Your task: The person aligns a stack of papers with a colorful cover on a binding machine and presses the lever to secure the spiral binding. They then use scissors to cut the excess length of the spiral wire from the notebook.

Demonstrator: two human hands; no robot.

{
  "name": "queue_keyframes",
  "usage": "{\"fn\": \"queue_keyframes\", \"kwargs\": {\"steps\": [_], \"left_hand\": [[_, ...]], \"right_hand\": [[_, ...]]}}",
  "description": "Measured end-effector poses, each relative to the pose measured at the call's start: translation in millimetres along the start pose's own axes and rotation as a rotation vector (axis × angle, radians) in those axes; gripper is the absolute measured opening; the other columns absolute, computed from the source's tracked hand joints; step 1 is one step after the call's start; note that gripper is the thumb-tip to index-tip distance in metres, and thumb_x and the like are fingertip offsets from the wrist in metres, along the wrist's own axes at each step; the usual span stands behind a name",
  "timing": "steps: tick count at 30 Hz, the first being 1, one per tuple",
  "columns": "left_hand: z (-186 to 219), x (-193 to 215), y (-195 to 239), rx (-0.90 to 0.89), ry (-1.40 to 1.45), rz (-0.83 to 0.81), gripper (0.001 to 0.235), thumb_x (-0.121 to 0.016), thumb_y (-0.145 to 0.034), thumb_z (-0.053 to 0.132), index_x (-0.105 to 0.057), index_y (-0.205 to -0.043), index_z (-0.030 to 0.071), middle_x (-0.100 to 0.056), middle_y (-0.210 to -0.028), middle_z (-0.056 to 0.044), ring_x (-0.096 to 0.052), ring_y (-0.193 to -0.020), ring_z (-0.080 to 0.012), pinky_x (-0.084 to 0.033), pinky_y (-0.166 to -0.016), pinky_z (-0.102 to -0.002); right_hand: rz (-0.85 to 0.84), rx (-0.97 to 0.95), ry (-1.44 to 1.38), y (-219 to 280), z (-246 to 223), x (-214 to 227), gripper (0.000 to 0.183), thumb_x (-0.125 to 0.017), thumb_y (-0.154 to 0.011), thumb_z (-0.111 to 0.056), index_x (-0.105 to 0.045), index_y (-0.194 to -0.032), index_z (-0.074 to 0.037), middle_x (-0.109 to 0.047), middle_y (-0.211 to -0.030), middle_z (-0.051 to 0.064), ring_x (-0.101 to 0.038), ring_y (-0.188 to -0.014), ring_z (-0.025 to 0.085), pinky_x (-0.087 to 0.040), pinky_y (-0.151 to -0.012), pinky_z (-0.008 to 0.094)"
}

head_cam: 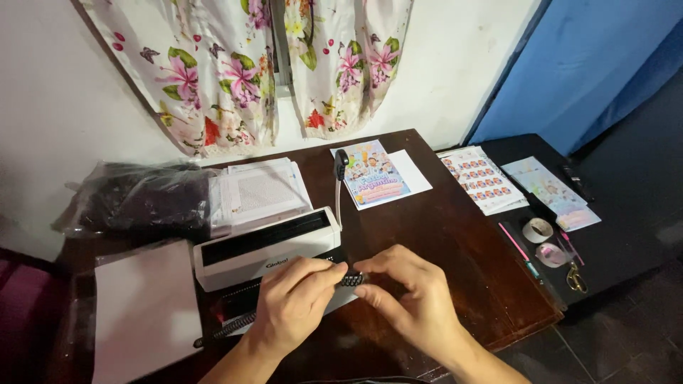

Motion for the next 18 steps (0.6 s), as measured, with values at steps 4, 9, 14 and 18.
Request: {"fn": "queue_keyframes", "kwargs": {"steps": [4, 9, 14, 18], "left_hand": [[1.5, 2.5, -4.6, -0.087, -0.035, 0.025, 0.026, -0.077, -0.079, -0.005, -0.074, -0.102, 0.004, -0.069, -0.092, -0.004, -0.07, -0.077, -0.0205, -0.058, -0.067, -0.033], [6.5, 5.4, -9.4, -0.128, -0.081, 0.019, 0.024, -0.078, -0.079, -0.003, -0.074, -0.103, 0.001, -0.068, -0.091, -0.005, -0.069, -0.076, -0.0199, -0.057, -0.065, -0.032], [5.7, 4.5, -8.8, -0.132, -0.086, 0.022, 0.023, -0.078, -0.079, -0.003, -0.074, -0.102, 0.0, -0.069, -0.091, -0.005, -0.069, -0.075, -0.0193, -0.057, -0.064, -0.031], [5.0, 4.4, -7.6, -0.137, -0.079, 0.029, 0.021, -0.079, -0.081, -0.003, -0.074, -0.102, 0.0, -0.069, -0.091, -0.005, -0.07, -0.076, -0.0181, -0.058, -0.065, -0.029]], "right_hand": [[-0.014, 0.01, -0.037, -4.6, -2.7, -0.7, 0.025, -0.085, -0.079, -0.01, -0.076, -0.099, 0.001, -0.077, -0.094, 0.011, -0.076, -0.084, 0.021, -0.059, -0.074, 0.03], [-0.005, -0.057, -0.008, -3.2, -2.0, -2.8, 0.021, -0.084, -0.079, -0.009, -0.077, -0.097, 0.0, -0.079, -0.092, 0.01, -0.078, -0.081, 0.02, -0.06, -0.071, 0.029], [0.022, -0.007, 0.031, -1.3, -1.4, -5.8, 0.016, -0.081, -0.081, -0.006, -0.076, -0.096, 0.001, -0.078, -0.093, 0.011, -0.078, -0.082, 0.021, -0.061, -0.072, 0.029], [0.042, 0.021, 0.028, 0.0, -0.3, -6.8, 0.013, -0.079, -0.082, -0.003, -0.075, -0.094, 0.001, -0.078, -0.094, 0.011, -0.079, -0.084, 0.022, -0.062, -0.073, 0.03]]}}
Point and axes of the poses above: each hand's wrist, its own y-axis away from the middle knuckle, its own x-axis out of the back of the hand, z = x × y, the point moved 2 cm from there along -y, towards the middle knuckle
